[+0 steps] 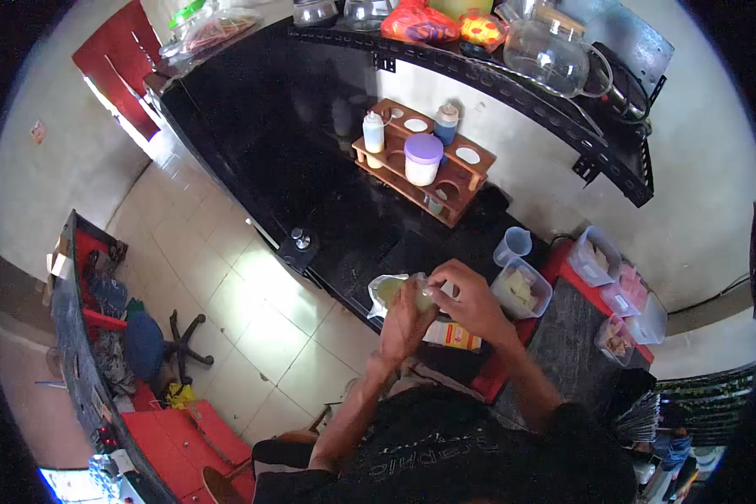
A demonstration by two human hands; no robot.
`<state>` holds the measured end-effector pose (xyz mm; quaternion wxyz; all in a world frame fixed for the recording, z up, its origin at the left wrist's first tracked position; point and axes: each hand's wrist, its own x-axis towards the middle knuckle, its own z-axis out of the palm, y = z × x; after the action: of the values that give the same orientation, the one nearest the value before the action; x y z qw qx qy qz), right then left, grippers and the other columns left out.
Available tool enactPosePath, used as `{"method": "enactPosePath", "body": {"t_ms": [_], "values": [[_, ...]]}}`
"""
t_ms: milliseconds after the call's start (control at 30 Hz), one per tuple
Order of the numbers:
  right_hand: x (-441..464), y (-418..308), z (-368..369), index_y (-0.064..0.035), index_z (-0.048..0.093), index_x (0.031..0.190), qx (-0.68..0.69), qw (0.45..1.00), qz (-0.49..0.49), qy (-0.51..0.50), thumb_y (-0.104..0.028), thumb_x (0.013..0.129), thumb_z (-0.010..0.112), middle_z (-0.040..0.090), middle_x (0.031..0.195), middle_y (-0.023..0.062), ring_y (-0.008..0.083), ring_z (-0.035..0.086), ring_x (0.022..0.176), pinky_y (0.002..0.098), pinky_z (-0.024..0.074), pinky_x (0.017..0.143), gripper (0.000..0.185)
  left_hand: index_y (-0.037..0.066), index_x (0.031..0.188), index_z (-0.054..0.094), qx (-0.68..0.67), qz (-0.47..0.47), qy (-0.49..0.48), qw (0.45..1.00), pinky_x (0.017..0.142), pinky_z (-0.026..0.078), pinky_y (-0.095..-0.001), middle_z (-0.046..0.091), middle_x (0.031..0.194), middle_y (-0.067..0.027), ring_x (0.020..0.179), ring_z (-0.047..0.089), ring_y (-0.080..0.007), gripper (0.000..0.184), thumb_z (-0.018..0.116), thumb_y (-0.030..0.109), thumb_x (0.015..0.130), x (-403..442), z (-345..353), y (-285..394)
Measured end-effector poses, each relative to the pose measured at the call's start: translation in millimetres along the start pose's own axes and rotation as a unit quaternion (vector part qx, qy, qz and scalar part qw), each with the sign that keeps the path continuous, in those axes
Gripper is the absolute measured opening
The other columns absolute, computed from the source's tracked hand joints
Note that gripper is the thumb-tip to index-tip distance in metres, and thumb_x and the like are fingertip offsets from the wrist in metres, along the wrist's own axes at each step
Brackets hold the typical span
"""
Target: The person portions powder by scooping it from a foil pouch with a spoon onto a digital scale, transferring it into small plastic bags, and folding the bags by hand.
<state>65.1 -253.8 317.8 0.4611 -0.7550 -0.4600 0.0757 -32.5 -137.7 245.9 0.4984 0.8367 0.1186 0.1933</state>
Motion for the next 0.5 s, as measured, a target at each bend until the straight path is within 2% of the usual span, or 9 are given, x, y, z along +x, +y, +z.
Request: {"method": "enactPosePath", "body": {"t_ms": [67,167,233,267,300,367,400,433,500], "values": [[-3.0,3.1,6.4,-0.0026,0.061,0.09,0.003,1.0,0.01,0.006,-0.01,0.085,0.066,0.059,0.096,0.0076,0.0181,0.06,0.082,0.029,0.0458,0.065,0.01,-0.003,0.125,0.037,-0.035,0.008,0.0,0.999,0.08,0.045,-0.0479,0.056,0.1,-0.0273,0.092,0.056,-0.0448,0.051,0.065,0.011,0.085,-0.1,-1.8,-6.6],[-5.1,27.7,24.3,-0.0052,0.057,0.101,0.022,0.999,-0.018,0.024,-0.011,0.088,0.064,0.056,0.106,0.0071,0.0164,0.057,0.092,0.029,0.0473,0.07,0.016,-0.003,0.122,0.039,-0.085,0.03,0.042,0.995,0.078,0.046,-0.0447,0.058,0.097,-0.0264,0.089,0.058,-0.0419,0.043,0.061,0.013,0.09,-3.8,2.2,-22.4],[-9.2,34.9,41.2,-0.0049,0.05,0.113,0.25,0.961,0.092,0.081,-0.014,0.089,0.063,0.053,0.11,0.0071,0.0179,0.055,0.101,0.033,0.0485,0.081,0.029,-0.002,0.118,0.048,-0.146,-0.065,0.047,0.986,0.082,0.047,-0.0349,0.06,0.105,-0.0168,0.097,0.058,-0.0244,0.03,0.054,0.016,0.095,-6.4,10.0,-41.7],[-14.2,54.1,47.5,-0.0078,0.038,0.129,0.237,0.958,0.161,0.025,-0.017,0.094,0.058,0.049,0.121,0.008,0.0175,0.051,0.11,0.0348,0.0459,0.092,0.042,-0.003,0.116,0.05,-0.187,-0.089,0.051,0.977,0.083,0.045,-0.0317,0.058,0.106,-0.0113,0.099,0.053,-0.0169,0.027,0.053,0.016,0.097,-6.1,6.2,-40.6],[-18.4,65.7,57.9,-0.0078,0.038,0.129,0.238,0.958,0.159,0.023,-0.017,0.094,0.058,0.049,0.121,0.008,0.0175,0.051,0.11,0.0348,0.0459,0.092,0.042,-0.003,0.116,0.05,-0.187,-0.089,0.054,0.977,0.083,0.045,-0.0317,0.058,0.106,-0.0113,0.099,0.053,-0.0169,0.027,0.053,0.016,0.097,-5.7,6.6,-44.7],[-31.2,85.1,77.5,-0.0083,0.031,0.136,0.332,0.93,0.148,-0.055,-0.026,0.099,0.049,0.048,0.121,0.0067,0.0163,0.049,0.111,0.0296,0.0486,0.082,0.045,-0.002,0.117,0.05,-0.28,-0.089,0.061,0.954,0.083,0.046,-0.0324,0.059,0.106,-0.0119,0.098,0.055,-0.0193,0.03,0.054,0.019,0.097,-8.3,11.8,-59.2],[-32.2,88.6,82.4,-0.0086,0.026,0.141,0.294,0.937,0.165,-0.09,-0.032,0.1,0.046,0.047,0.123,0.0074,0.0161,0.049,0.111,0.0299,0.0487,0.082,0.051,0.0,0.117,0.051,-0.378,-0.166,0.061,0.909,0.083,0.046,-0.0335,0.06,0.104,-0.0127,0.098,0.057,-0.0225,0.032,0.056,0.024,0.096,-10.8,17.9,-57.3],[-34.5,92.1,86.9,-0.0086,0.026,0.141,0.295,0.936,0.166,-0.095,-0.032,0.1,0.046,0.047,0.123,0.0074,0.0161,0.049,0.111,0.0299,0.0487,0.082,0.051,0.0,0.117,0.051,-0.378,-0.169,0.066,0.908,0.083,0.046,-0.0335,0.06,0.104,-0.0127,0.098,0.057,-0.0225,0.032,0.056,0.024,0.096,-12.1,20.7,-58.5],[-36.3,85.3,93.3,-0.0073,0.026,0.141,0.405,0.875,0.22,-0.151,-0.037,0.1,0.046,0.047,0.123,0.0069,0.015,0.051,0.107,0.0306,0.0496,0.081,0.054,0.002,0.107,0.056,-0.144,-0.082,0.125,0.978,0.091,0.039,-0.0397,0.053,0.107,-0.0165,0.098,0.051,-0.0318,0.027,0.062,0.023,0.091,-13.9,18.9,-54.0]]}}
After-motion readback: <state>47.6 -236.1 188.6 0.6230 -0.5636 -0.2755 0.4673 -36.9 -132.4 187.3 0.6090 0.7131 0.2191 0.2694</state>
